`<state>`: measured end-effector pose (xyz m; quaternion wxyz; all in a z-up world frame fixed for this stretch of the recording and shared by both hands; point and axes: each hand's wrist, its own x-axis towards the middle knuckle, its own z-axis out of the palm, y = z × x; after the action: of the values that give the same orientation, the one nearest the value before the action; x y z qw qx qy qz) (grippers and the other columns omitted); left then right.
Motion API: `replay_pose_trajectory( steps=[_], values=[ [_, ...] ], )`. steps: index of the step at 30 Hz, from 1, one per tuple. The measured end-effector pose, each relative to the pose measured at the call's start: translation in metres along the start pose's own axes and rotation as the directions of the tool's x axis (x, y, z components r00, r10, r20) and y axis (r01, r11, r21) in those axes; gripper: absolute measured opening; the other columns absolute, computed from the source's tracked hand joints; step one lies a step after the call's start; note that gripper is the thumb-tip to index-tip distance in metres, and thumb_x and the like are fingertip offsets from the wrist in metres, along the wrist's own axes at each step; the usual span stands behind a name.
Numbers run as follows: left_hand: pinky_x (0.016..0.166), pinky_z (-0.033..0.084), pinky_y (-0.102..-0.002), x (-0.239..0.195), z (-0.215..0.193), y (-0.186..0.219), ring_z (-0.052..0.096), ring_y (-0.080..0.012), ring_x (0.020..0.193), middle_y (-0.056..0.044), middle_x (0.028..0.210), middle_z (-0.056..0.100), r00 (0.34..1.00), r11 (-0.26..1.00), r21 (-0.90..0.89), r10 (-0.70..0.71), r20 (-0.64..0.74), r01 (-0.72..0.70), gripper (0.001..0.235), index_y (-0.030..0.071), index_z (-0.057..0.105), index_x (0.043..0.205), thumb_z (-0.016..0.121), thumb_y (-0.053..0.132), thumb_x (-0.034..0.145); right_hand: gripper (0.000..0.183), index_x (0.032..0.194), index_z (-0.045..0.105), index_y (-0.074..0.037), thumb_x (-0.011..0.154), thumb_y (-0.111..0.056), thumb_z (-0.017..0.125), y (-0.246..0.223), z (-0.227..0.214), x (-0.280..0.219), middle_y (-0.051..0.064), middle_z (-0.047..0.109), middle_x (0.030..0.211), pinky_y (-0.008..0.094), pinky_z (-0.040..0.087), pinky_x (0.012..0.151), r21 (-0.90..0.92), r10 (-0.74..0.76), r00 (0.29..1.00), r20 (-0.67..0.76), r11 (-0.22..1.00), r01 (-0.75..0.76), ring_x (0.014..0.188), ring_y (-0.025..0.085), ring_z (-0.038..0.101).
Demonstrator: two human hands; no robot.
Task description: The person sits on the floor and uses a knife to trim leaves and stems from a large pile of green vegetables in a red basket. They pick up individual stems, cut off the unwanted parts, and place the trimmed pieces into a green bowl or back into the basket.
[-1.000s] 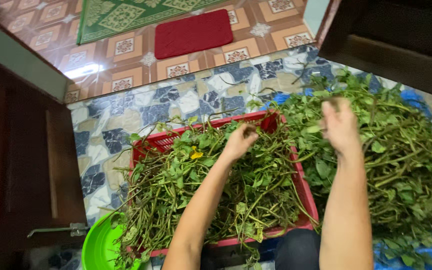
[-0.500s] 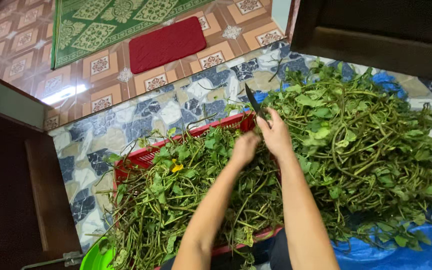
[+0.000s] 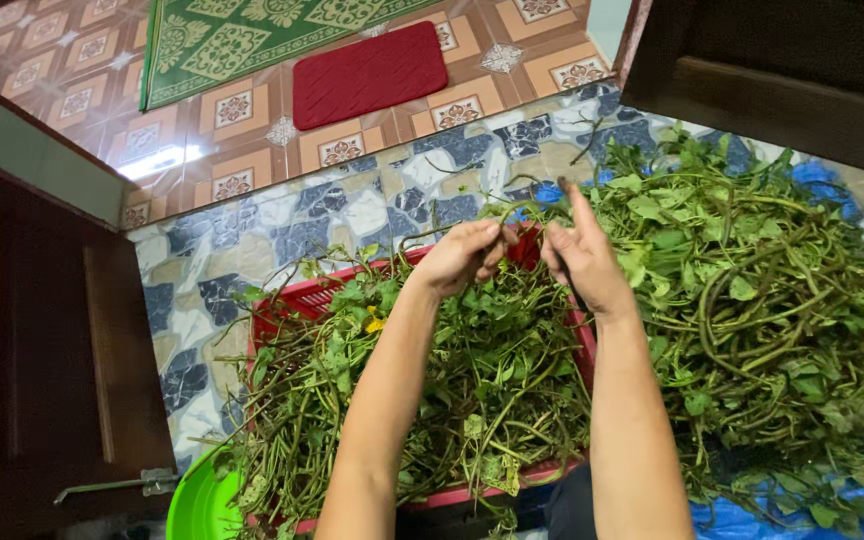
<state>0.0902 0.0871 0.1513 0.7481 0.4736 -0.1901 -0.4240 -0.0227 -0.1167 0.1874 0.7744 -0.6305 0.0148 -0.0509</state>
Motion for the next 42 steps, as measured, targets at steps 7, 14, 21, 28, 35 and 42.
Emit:
replay_pose_trajectory(
  steps=[7,14,21,28,35,42],
  values=[
    [0.054,0.034,-0.024,-0.035,-0.041,-0.014,0.046,-0.0092,0.062,0.001,0.075,0.055,0.979,0.989,-0.096,0.092,-0.184,-0.111,0.025,0.005,0.062,0.113,0.050,0.027,0.110,0.053,0.148,0.043,-0.010,0.102,-0.037,0.053,0.047,0.002,0.008,-0.003,0.047,0.061,0.023,0.032,0.041,-0.001,0.261,0.936,0.238,0.963,-0.269,0.048,0.006,0.041],
    [0.050,0.033,-0.025,-0.053,-0.063,-0.027,0.045,-0.0106,0.055,0.000,0.073,0.056,0.959,0.968,-0.205,0.084,-0.270,-0.143,0.027,0.007,0.060,0.114,0.049,0.030,0.109,0.035,0.114,0.048,-0.011,0.107,-0.046,0.047,0.073,-0.027,0.009,-0.001,0.049,0.065,0.027,0.039,0.047,0.725,0.102,0.989,0.105,0.673,-0.146,0.049,0.012,0.045],
    [0.052,0.034,-0.025,-0.046,-0.058,-0.038,0.044,-0.0098,0.055,0.000,0.072,0.055,0.967,0.965,-0.203,0.119,-0.226,-0.166,0.028,0.005,0.060,0.115,0.049,0.030,0.109,0.035,0.136,0.044,-0.010,0.109,-0.032,0.050,0.028,-0.009,0.007,-0.002,0.049,0.068,0.024,0.036,0.046,0.281,-0.073,0.958,-0.278,0.947,0.153,0.055,0.008,0.044],
    [0.050,0.034,-0.021,-0.037,-0.031,-0.048,0.043,-0.0061,0.055,0.000,0.073,0.055,0.998,0.991,-0.120,0.050,-0.031,-0.054,0.027,0.004,0.061,0.115,0.050,0.029,0.111,0.061,0.156,0.028,-0.017,0.101,-0.022,0.054,0.014,0.035,0.008,-0.003,0.047,0.061,0.023,0.032,0.041,-0.202,0.169,0.979,0.111,0.969,-0.144,0.049,0.007,0.041],
    [0.072,0.056,-0.029,-0.032,-0.046,-0.054,0.066,-0.0143,0.076,-0.005,0.088,0.069,0.989,0.992,0.124,-0.005,-0.151,0.024,0.039,0.007,0.060,0.130,0.048,0.035,0.107,0.042,0.131,0.052,-0.003,0.100,-0.031,0.059,0.041,0.011,0.022,-0.003,0.064,0.075,0.028,0.040,0.051,-0.427,0.097,0.982,-0.165,0.890,-0.160,0.058,0.009,0.050],
    [0.070,0.056,-0.029,-0.037,-0.054,-0.056,0.067,-0.0142,0.075,-0.006,0.083,0.071,0.990,0.939,0.328,-0.062,-0.125,0.100,0.023,-0.004,0.069,0.114,0.060,0.015,0.104,0.047,0.137,0.049,-0.004,0.105,-0.036,0.058,0.062,-0.030,0.023,0.008,0.065,0.075,0.037,0.046,0.059,-0.607,-0.009,0.920,-0.391,0.753,-0.251,0.062,0.016,0.056]
  ],
)
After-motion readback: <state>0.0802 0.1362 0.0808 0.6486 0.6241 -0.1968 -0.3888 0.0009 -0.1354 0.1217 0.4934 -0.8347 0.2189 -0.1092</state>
